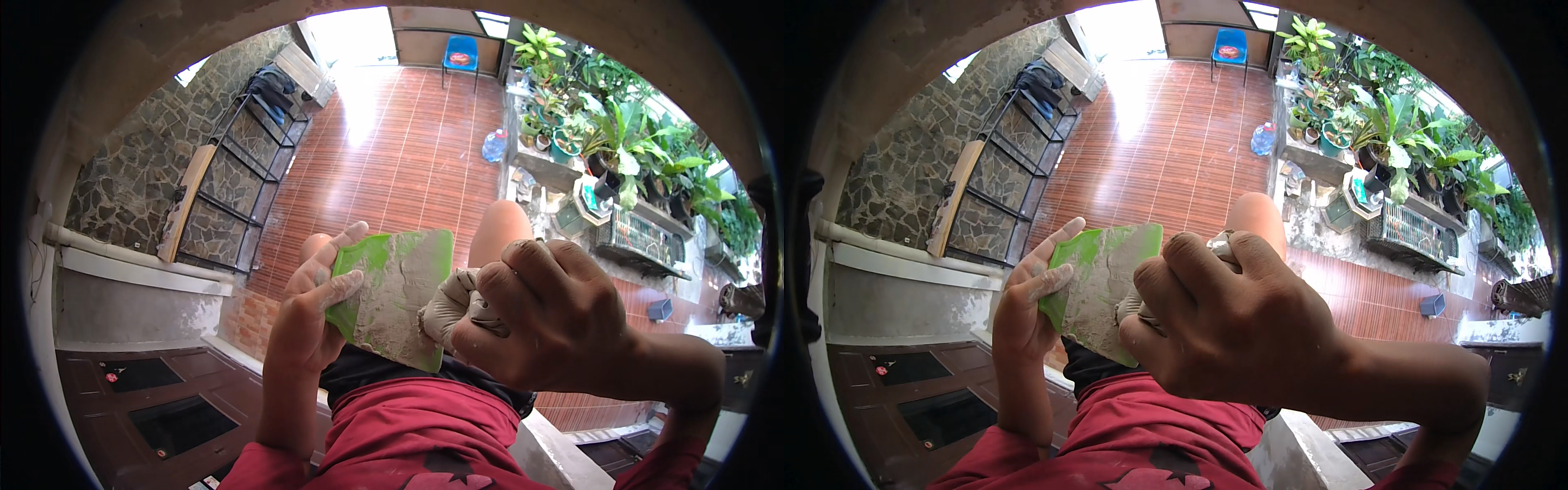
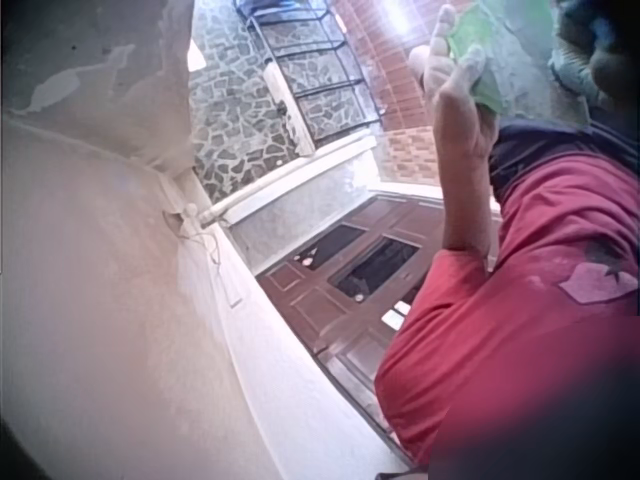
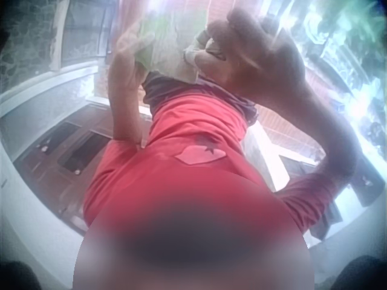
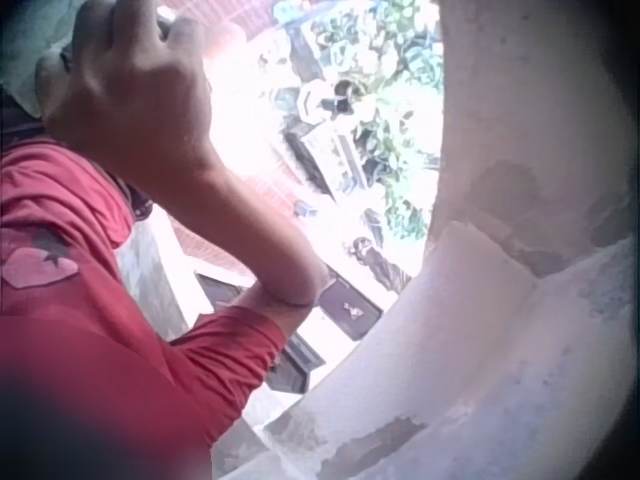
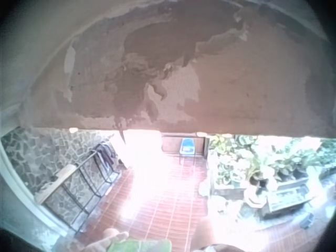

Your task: The person applies plaster to a ceiling using a green trowel and a cloth-wrapped ball of plaster. They repeatedly scoop plaster from the cloth onto the trowel and spread it across the ceiling surface, smoothing the material in place.

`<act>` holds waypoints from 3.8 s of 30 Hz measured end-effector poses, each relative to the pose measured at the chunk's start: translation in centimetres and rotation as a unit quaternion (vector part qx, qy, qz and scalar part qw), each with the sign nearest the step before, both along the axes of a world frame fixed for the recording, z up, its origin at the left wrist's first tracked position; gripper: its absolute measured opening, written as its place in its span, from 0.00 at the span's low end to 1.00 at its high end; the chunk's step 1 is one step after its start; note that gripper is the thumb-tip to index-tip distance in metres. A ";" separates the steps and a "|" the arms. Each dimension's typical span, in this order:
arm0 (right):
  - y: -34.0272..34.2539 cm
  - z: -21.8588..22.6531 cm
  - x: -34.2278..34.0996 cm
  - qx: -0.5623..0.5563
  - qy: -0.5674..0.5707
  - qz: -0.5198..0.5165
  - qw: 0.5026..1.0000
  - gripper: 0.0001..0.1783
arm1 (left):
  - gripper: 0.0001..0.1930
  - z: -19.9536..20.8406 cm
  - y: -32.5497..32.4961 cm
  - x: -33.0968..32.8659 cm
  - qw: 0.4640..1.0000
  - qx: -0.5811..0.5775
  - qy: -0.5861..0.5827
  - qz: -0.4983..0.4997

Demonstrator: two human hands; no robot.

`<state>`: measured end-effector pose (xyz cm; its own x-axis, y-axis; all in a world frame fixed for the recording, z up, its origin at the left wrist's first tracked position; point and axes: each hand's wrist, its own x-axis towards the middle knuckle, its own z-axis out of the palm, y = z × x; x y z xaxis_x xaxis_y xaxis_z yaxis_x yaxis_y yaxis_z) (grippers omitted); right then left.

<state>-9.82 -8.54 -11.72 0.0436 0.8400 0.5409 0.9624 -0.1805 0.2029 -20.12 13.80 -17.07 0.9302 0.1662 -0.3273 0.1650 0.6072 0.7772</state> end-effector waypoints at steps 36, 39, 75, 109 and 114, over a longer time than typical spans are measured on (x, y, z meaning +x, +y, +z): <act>-0.2 3.5 0.3 -0.127 -0.035 -0.044 0.990 0.06 | 0.33 1.8 -0.3 -0.7 0.999 -0.020 -0.031 -0.030; -0.1 3.7 0.3 -0.134 -0.040 -0.050 0.989 0.06 | 0.34 1.9 -0.3 -0.9 0.999 -0.007 -0.035 -0.030; -0.4 -5.0 3.9 0.230 0.827 0.038 0.512 0.21 | 0.32 -1.2 1.7 -2.2 0.969 -0.157 -0.163 0.099; 5.2 -27.3 -0.2 0.328 0.871 -0.118 0.346 0.17 | 0.22 17.2 -4.6 13.3 0.604 0.546 -0.374 0.444; 4.7 -26.7 -0.4 0.343 0.870 -0.106 0.338 0.17 | 0.25 17.7 -5.1 19.0 0.556 0.568 -0.383 0.470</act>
